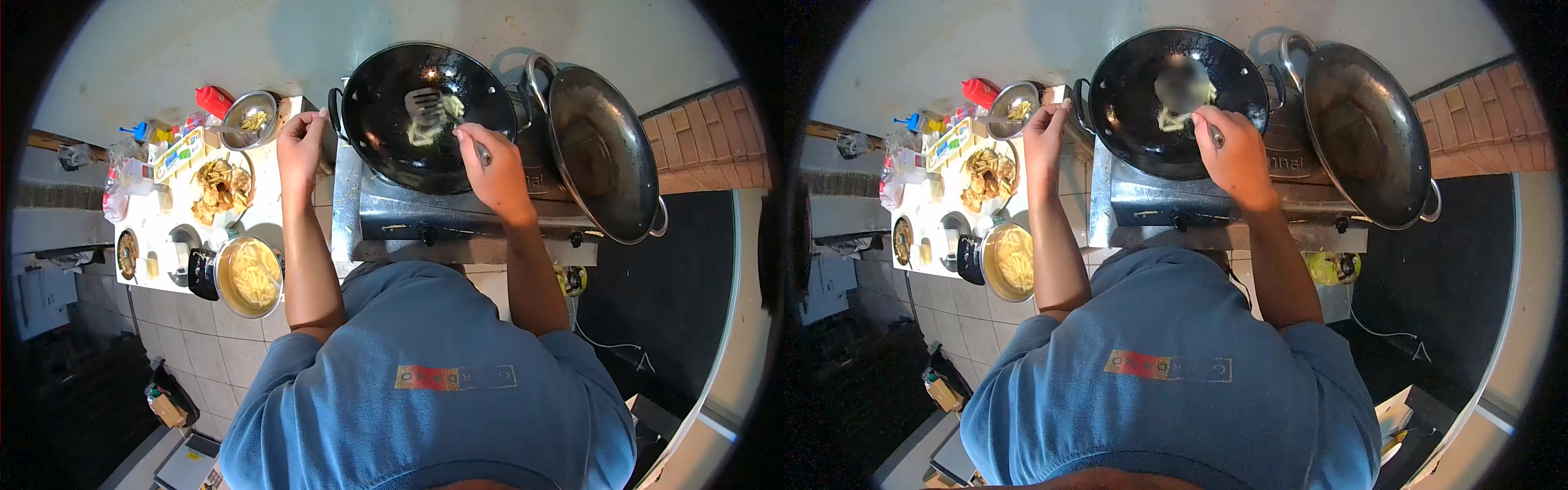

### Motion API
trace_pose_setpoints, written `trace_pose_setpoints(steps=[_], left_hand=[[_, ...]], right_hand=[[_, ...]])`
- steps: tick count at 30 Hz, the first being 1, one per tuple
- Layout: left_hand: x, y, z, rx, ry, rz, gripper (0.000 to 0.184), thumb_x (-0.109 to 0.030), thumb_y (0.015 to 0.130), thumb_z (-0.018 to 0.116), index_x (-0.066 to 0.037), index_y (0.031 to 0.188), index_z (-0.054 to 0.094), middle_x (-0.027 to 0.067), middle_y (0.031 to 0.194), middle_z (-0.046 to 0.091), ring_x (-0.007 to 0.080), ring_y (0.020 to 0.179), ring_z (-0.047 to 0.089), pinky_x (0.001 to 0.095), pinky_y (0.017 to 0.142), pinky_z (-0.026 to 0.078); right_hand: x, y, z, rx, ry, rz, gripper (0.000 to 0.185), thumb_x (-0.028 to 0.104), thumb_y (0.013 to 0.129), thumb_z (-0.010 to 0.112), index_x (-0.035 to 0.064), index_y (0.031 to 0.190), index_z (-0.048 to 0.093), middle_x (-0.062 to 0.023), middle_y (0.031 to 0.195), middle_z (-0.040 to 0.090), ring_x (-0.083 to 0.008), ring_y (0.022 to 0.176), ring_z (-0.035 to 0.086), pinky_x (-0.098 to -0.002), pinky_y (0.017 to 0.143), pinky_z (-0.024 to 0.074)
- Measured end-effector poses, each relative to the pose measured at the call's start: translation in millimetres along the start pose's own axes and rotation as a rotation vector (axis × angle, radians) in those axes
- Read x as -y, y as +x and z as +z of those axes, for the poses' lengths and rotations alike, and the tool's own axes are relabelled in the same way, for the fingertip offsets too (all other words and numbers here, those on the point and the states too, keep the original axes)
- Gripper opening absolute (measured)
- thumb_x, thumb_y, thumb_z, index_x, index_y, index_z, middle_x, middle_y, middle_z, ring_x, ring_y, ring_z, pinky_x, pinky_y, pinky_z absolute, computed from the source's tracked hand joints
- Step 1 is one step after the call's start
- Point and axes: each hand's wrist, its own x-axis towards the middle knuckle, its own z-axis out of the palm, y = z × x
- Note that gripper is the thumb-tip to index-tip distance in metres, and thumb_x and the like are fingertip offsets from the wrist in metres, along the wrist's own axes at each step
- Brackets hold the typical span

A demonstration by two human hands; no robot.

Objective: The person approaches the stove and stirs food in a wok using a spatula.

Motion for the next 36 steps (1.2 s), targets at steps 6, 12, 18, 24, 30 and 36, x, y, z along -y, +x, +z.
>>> trace_pose_setpoints(steps=[6,12,18,24,30,36], left_hand=[[6,4,-5,0.004,-0.021,0.007,0.021,-0.02,0.086,0.064,0.002,0.086,0.065,-0.0046,0.069,0.055,0.0028,0.062,0.043,0.0177,0.055,0.032],[-3,0,-1,0.024,-0.002,-0.025,0.021,-0.019,0.086,0.065,0.002,0.086,0.065,-0.0055,0.068,0.054,0.0022,0.06,0.041,0.018,0.053,0.03],[7,6,2,0.026,-0.02,-0.013,0.02,-0.019,0.086,0.065,0.001,0.085,0.065,-0.0049,0.069,0.054,0.0024,0.06,0.041,0.0181,0.053,0.03],[6,7,-1,0.007,-0.015,-0.012,0.022,-0.021,0.086,0.065,0.001,0.086,0.065,-0.0033,0.071,0.057,0.0038,0.063,0.044,0.0184,0.058,0.034],[6,9,1,0.018,0.009,-0.02,0.021,-0.02,0.085,0.065,0.001,0.086,0.065,-0.0043,0.07,0.056,0.0031,0.062,0.044,0.0182,0.056,0.034],[10,10,-2,0.02,0.0,-0.009,0.019,-0.019,0.085,0.066,0.0,0.085,0.065,-0.0054,0.069,0.055,0.002,0.061,0.042,0.0174,0.055,0.032]], right_hand=[[-7,2,-3,-0.03,-0.028,0.025,0.011,0.013,0.085,0.059,0.0052,0.09,0.063,-0.0164,0.078,0.063,-0.0338,0.072,0.06,-0.0394,0.063,0.046],[0,-2,-2,0.033,0.066,0.065,0.011,0.014,0.085,0.058,0.0044,0.089,0.063,-0.0172,0.076,0.063,-0.0348,0.07,0.06,-0.0396,0.063,0.0462],[-7,4,-2,-0.074,-0.022,0.056,0.011,0.013,0.085,0.058,0.0042,0.089,0.063,-0.0179,0.074,0.062,-0.035,0.07,0.061,-0.0395,0.062,0.0464],[3,5,-11,0.05,0.137,0.192,0.011,0.012,0.085,0.058,0.0032,0.089,0.063,-0.0184,0.075,0.062,-0.0352,0.072,0.061,-0.0386,0.062,0.0463],[-2,7,2,0.048,0.122,0.026,0.011,0.013,0.085,0.058,0.0039,0.089,0.063,-0.0174,0.075,0.062,-0.0356,0.071,0.06,-0.039,0.063,0.0463],[-2,7,-8,0.024,-0.094,0.159,0.011,0.012,0.084,0.058,0.004,0.091,0.063,-0.0174,0.075,0.062,-0.0356,0.071,0.06,-0.0403,0.063,0.0463]])
